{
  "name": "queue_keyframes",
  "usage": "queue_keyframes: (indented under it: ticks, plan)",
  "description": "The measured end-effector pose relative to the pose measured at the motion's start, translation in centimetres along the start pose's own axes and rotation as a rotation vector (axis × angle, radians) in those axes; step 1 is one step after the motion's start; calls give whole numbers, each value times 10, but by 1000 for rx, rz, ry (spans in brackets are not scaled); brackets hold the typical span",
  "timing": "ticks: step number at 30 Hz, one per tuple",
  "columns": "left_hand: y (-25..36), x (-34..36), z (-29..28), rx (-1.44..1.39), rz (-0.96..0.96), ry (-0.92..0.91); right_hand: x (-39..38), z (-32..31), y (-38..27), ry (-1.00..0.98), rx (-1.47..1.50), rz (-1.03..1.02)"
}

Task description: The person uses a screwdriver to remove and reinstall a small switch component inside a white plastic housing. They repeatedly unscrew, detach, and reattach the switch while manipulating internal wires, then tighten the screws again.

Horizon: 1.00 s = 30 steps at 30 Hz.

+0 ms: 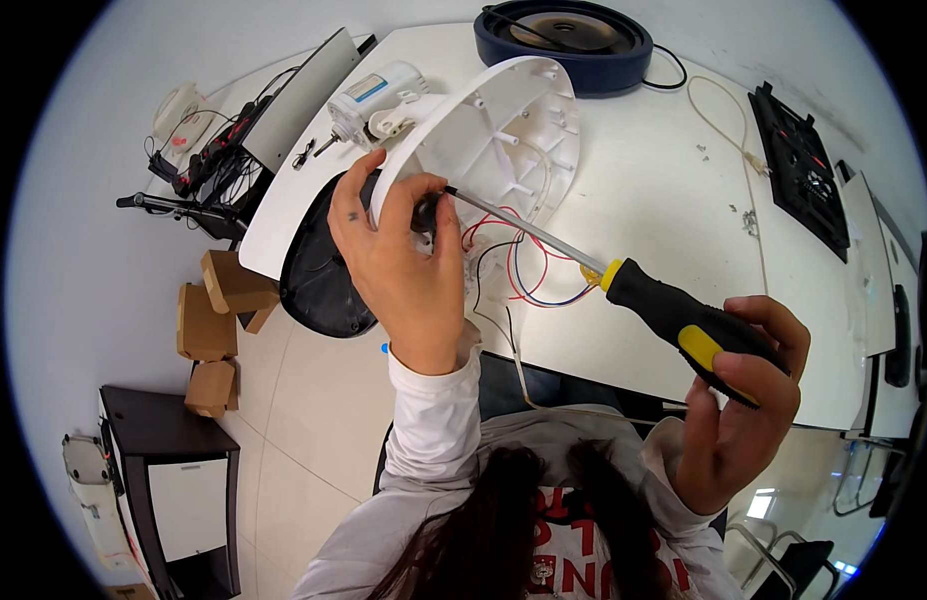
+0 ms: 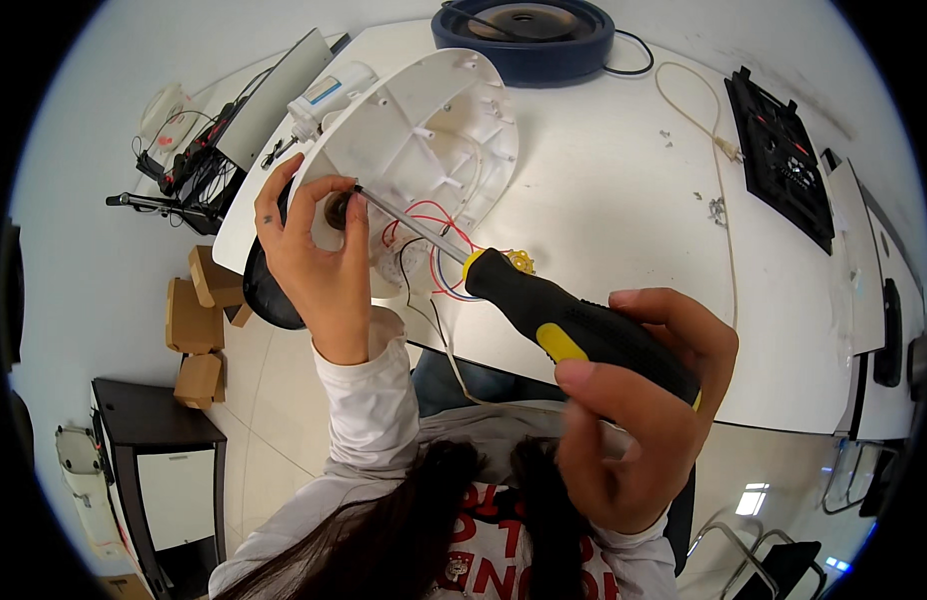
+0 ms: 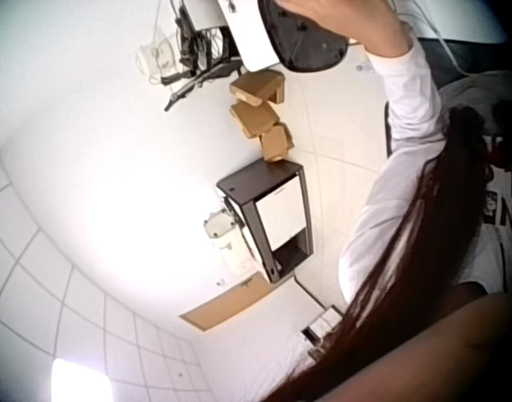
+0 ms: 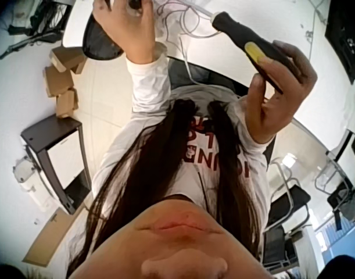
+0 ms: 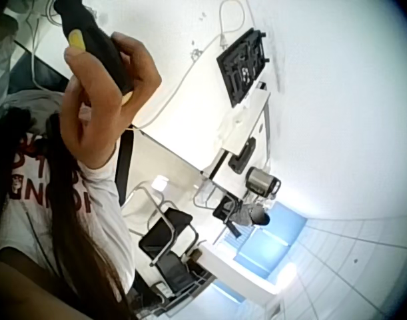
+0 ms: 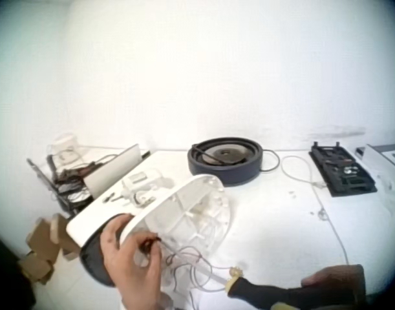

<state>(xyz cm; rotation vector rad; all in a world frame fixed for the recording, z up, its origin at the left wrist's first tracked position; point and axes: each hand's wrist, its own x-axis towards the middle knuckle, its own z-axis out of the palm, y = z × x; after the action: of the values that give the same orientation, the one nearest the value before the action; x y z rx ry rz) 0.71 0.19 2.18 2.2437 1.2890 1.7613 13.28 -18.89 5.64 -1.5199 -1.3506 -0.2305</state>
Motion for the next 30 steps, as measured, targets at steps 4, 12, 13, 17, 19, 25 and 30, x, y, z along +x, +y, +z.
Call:
queue_keyframes:
  ticks: [4,12,13,17,19,25,30]
  plan:
    - [-2,0,2,10,50,-5,1,-5,-7,-57,11,125]
    - [-4,0,3,-23,55,22,-2,2,13,54,165,39]
    - [-4,-1,3,-21,55,26,-1,2,13,42,134,22]
    - [-4,-1,5,-53,47,34,2,10,12,115,136,41]
    - [-4,-2,5,-30,65,45,3,12,11,148,197,168]
    - [-4,-3,5,-69,43,49,-2,5,20,84,51,216]
    - [-3,-2,8,-68,33,49,3,10,20,115,140,126]
